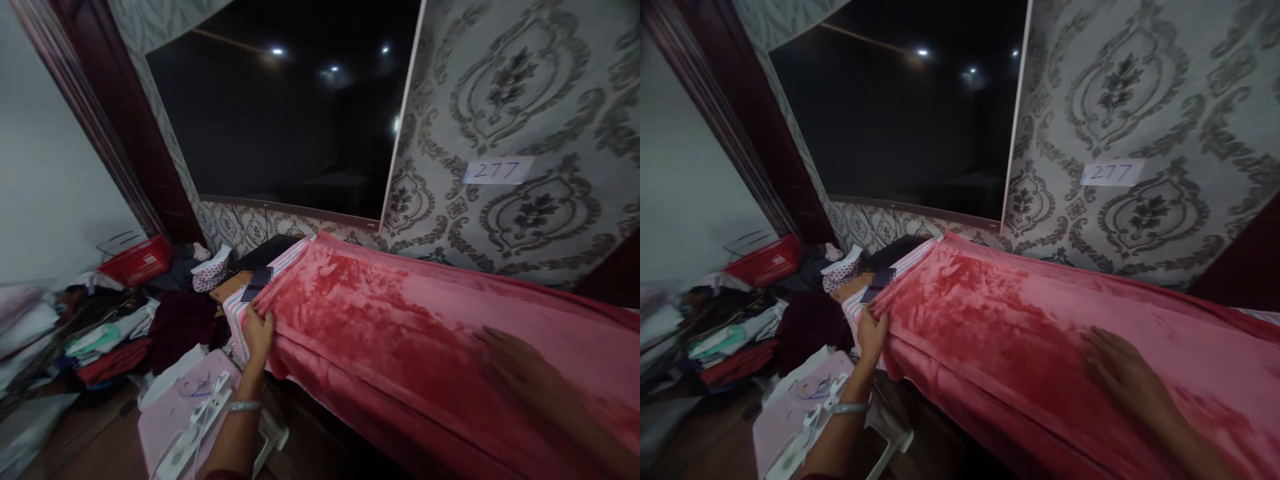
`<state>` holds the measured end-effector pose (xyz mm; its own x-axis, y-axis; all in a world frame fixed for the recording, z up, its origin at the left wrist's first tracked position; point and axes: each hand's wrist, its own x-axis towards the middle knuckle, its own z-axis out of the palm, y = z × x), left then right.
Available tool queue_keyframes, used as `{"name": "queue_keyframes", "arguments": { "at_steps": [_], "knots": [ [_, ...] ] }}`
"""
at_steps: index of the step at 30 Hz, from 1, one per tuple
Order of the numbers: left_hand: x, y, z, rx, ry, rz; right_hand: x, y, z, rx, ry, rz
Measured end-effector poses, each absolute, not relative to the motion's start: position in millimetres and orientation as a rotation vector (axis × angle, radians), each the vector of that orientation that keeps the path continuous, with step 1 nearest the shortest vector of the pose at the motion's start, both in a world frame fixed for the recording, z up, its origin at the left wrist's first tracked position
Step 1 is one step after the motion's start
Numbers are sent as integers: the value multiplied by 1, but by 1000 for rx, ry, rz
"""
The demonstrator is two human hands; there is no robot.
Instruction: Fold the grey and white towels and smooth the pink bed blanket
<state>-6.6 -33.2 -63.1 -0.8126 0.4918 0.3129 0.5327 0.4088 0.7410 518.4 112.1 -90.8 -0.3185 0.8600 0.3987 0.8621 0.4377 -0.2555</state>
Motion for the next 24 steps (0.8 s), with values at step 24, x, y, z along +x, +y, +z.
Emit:
{"name": "queue_keyframes", "arguments": {
  "at_steps": [24],
  "knots": [
    [-4,-34,-98,-896,-2508,-1359,137,355,-50,-1158,-2414,580]
  ]
}}
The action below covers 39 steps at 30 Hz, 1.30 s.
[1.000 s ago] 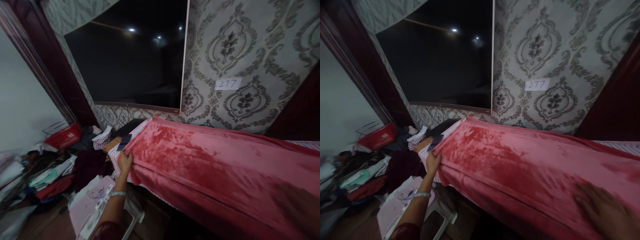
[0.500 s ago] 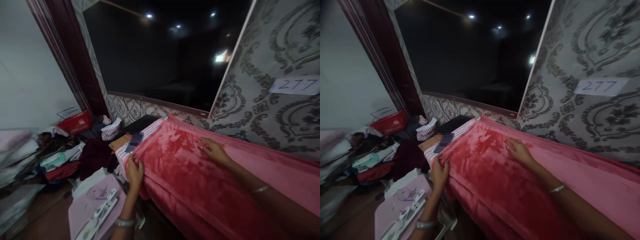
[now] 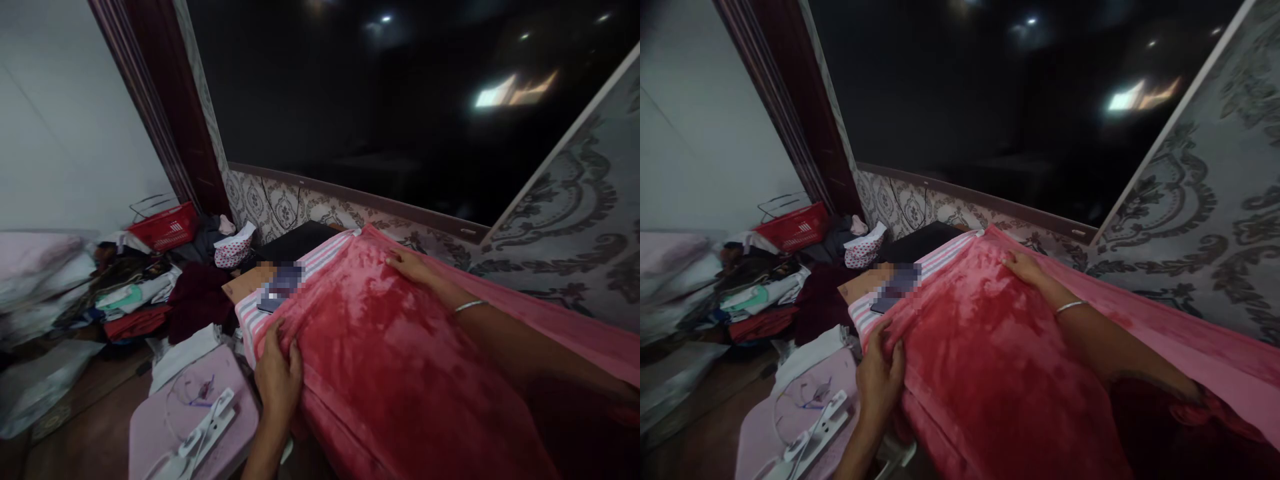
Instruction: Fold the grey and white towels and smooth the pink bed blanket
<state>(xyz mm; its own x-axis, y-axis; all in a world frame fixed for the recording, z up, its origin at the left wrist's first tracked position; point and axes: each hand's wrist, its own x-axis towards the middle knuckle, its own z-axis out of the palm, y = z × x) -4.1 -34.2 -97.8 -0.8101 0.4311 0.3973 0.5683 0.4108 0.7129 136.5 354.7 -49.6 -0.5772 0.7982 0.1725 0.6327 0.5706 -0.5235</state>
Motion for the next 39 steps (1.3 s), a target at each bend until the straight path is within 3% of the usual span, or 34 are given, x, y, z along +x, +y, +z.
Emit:
{"name": "queue_keyframes", "arguments": {
  "at_steps": [8,17,26,31,39],
  "knots": [
    [-6,-38,-102,-874,-2527,-1409,95,355,-56,-1265,-2385,798],
    [-13,-38,-96,-673,-2287,-1677,67,363,-45,-1040,-2198,391],
    [-31,-39,-100,-588,-2421,-1788,49,349,-77,-1287,-2485,305],
    [-33,-39,-98,-588,-2405,-1868,49,348,-68,-1256,-2507,368],
    [-36,-39,-90,-632,-2447,-1774,125,305,-72,-968,-2636,138]
  ]
}}
